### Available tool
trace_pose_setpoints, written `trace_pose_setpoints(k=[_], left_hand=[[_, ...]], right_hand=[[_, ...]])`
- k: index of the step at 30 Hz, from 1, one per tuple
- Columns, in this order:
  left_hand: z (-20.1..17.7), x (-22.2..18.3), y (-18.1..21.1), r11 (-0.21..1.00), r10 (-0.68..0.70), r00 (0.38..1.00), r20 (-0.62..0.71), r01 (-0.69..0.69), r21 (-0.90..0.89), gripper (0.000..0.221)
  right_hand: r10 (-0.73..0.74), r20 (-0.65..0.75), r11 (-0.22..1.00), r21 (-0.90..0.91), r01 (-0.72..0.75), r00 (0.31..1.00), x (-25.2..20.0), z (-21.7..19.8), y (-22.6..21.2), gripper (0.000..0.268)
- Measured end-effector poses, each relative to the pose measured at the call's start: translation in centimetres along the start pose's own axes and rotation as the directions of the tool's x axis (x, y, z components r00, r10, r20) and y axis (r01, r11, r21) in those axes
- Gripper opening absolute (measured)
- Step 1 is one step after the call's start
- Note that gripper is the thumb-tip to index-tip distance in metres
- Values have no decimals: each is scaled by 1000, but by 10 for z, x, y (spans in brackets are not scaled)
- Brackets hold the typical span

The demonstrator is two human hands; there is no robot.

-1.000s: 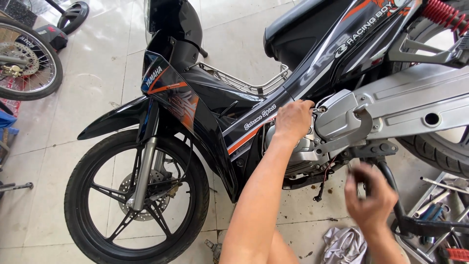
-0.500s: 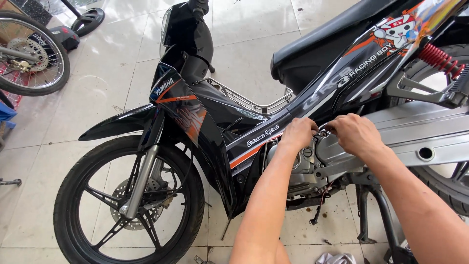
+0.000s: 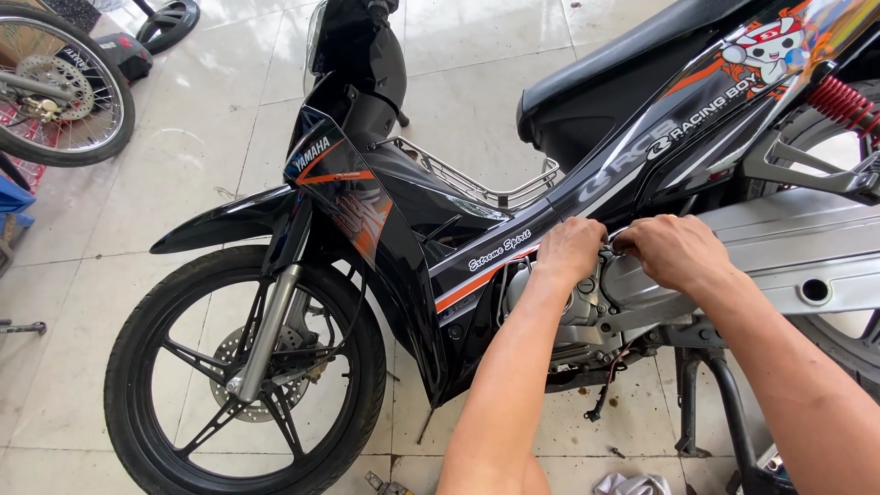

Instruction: The person uses a socket wrench and a screwdriver to remove a plastic engine cover from a motorcycle.

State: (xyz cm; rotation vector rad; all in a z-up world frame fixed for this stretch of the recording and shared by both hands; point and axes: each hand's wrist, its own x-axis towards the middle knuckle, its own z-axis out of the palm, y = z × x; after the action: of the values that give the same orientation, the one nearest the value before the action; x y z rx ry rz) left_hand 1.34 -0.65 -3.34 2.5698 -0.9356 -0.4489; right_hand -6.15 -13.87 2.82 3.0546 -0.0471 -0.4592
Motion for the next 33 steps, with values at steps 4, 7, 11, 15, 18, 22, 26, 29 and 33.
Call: trace_pose_setpoints(k=[4, 7, 11, 15, 18, 22, 26, 29, 33], left_hand=[[0, 1, 0, 1000, 12, 1000, -8, -13, -15, 32], [4, 3, -3, 1000, 13, 1000, -11, -14, -18, 35], [6, 4, -5, 1000, 22, 1000, -22, -23, -16, 37], [2, 2, -1, 1000, 5, 1000, 1, -5, -12, 34], [0, 2, 0, 1000, -14, 1000, 11, 14, -14, 33], [6, 5, -4, 999, -27, 1000, 8, 27, -37, 36], [5, 5, -4, 999, -35, 999, 18, 36, -25, 39], [2, 3, -2, 999, -35, 999, 18, 36, -27, 41], [6, 4, -3, 999, -18, 1000, -2, 18, -33, 29]], right_hand=[[-28, -17, 999, -21, 28, 999, 0, 2, 0, 23], [15, -25, 1000, -17, -15, 1000, 3, 7, 1, 47], [24, -34, 999, -27, -25, 999, 3, 6, 0, 47], [-6, 7, 997, -71, 7, 1000, 2, 6, 0, 28], [6, -12, 998, -66, -7, 1000, 1, 3, -4, 20], [12, -82, 995, -93, -20, 997, 2, 14, -1, 17], [32, -69, 993, -111, -39, 997, 0, 11, -7, 20], [19, -117, 988, -152, -37, 993, 5, 19, -7, 27], [44, -76, 994, -100, -51, 996, 8, 25, -6, 27]])
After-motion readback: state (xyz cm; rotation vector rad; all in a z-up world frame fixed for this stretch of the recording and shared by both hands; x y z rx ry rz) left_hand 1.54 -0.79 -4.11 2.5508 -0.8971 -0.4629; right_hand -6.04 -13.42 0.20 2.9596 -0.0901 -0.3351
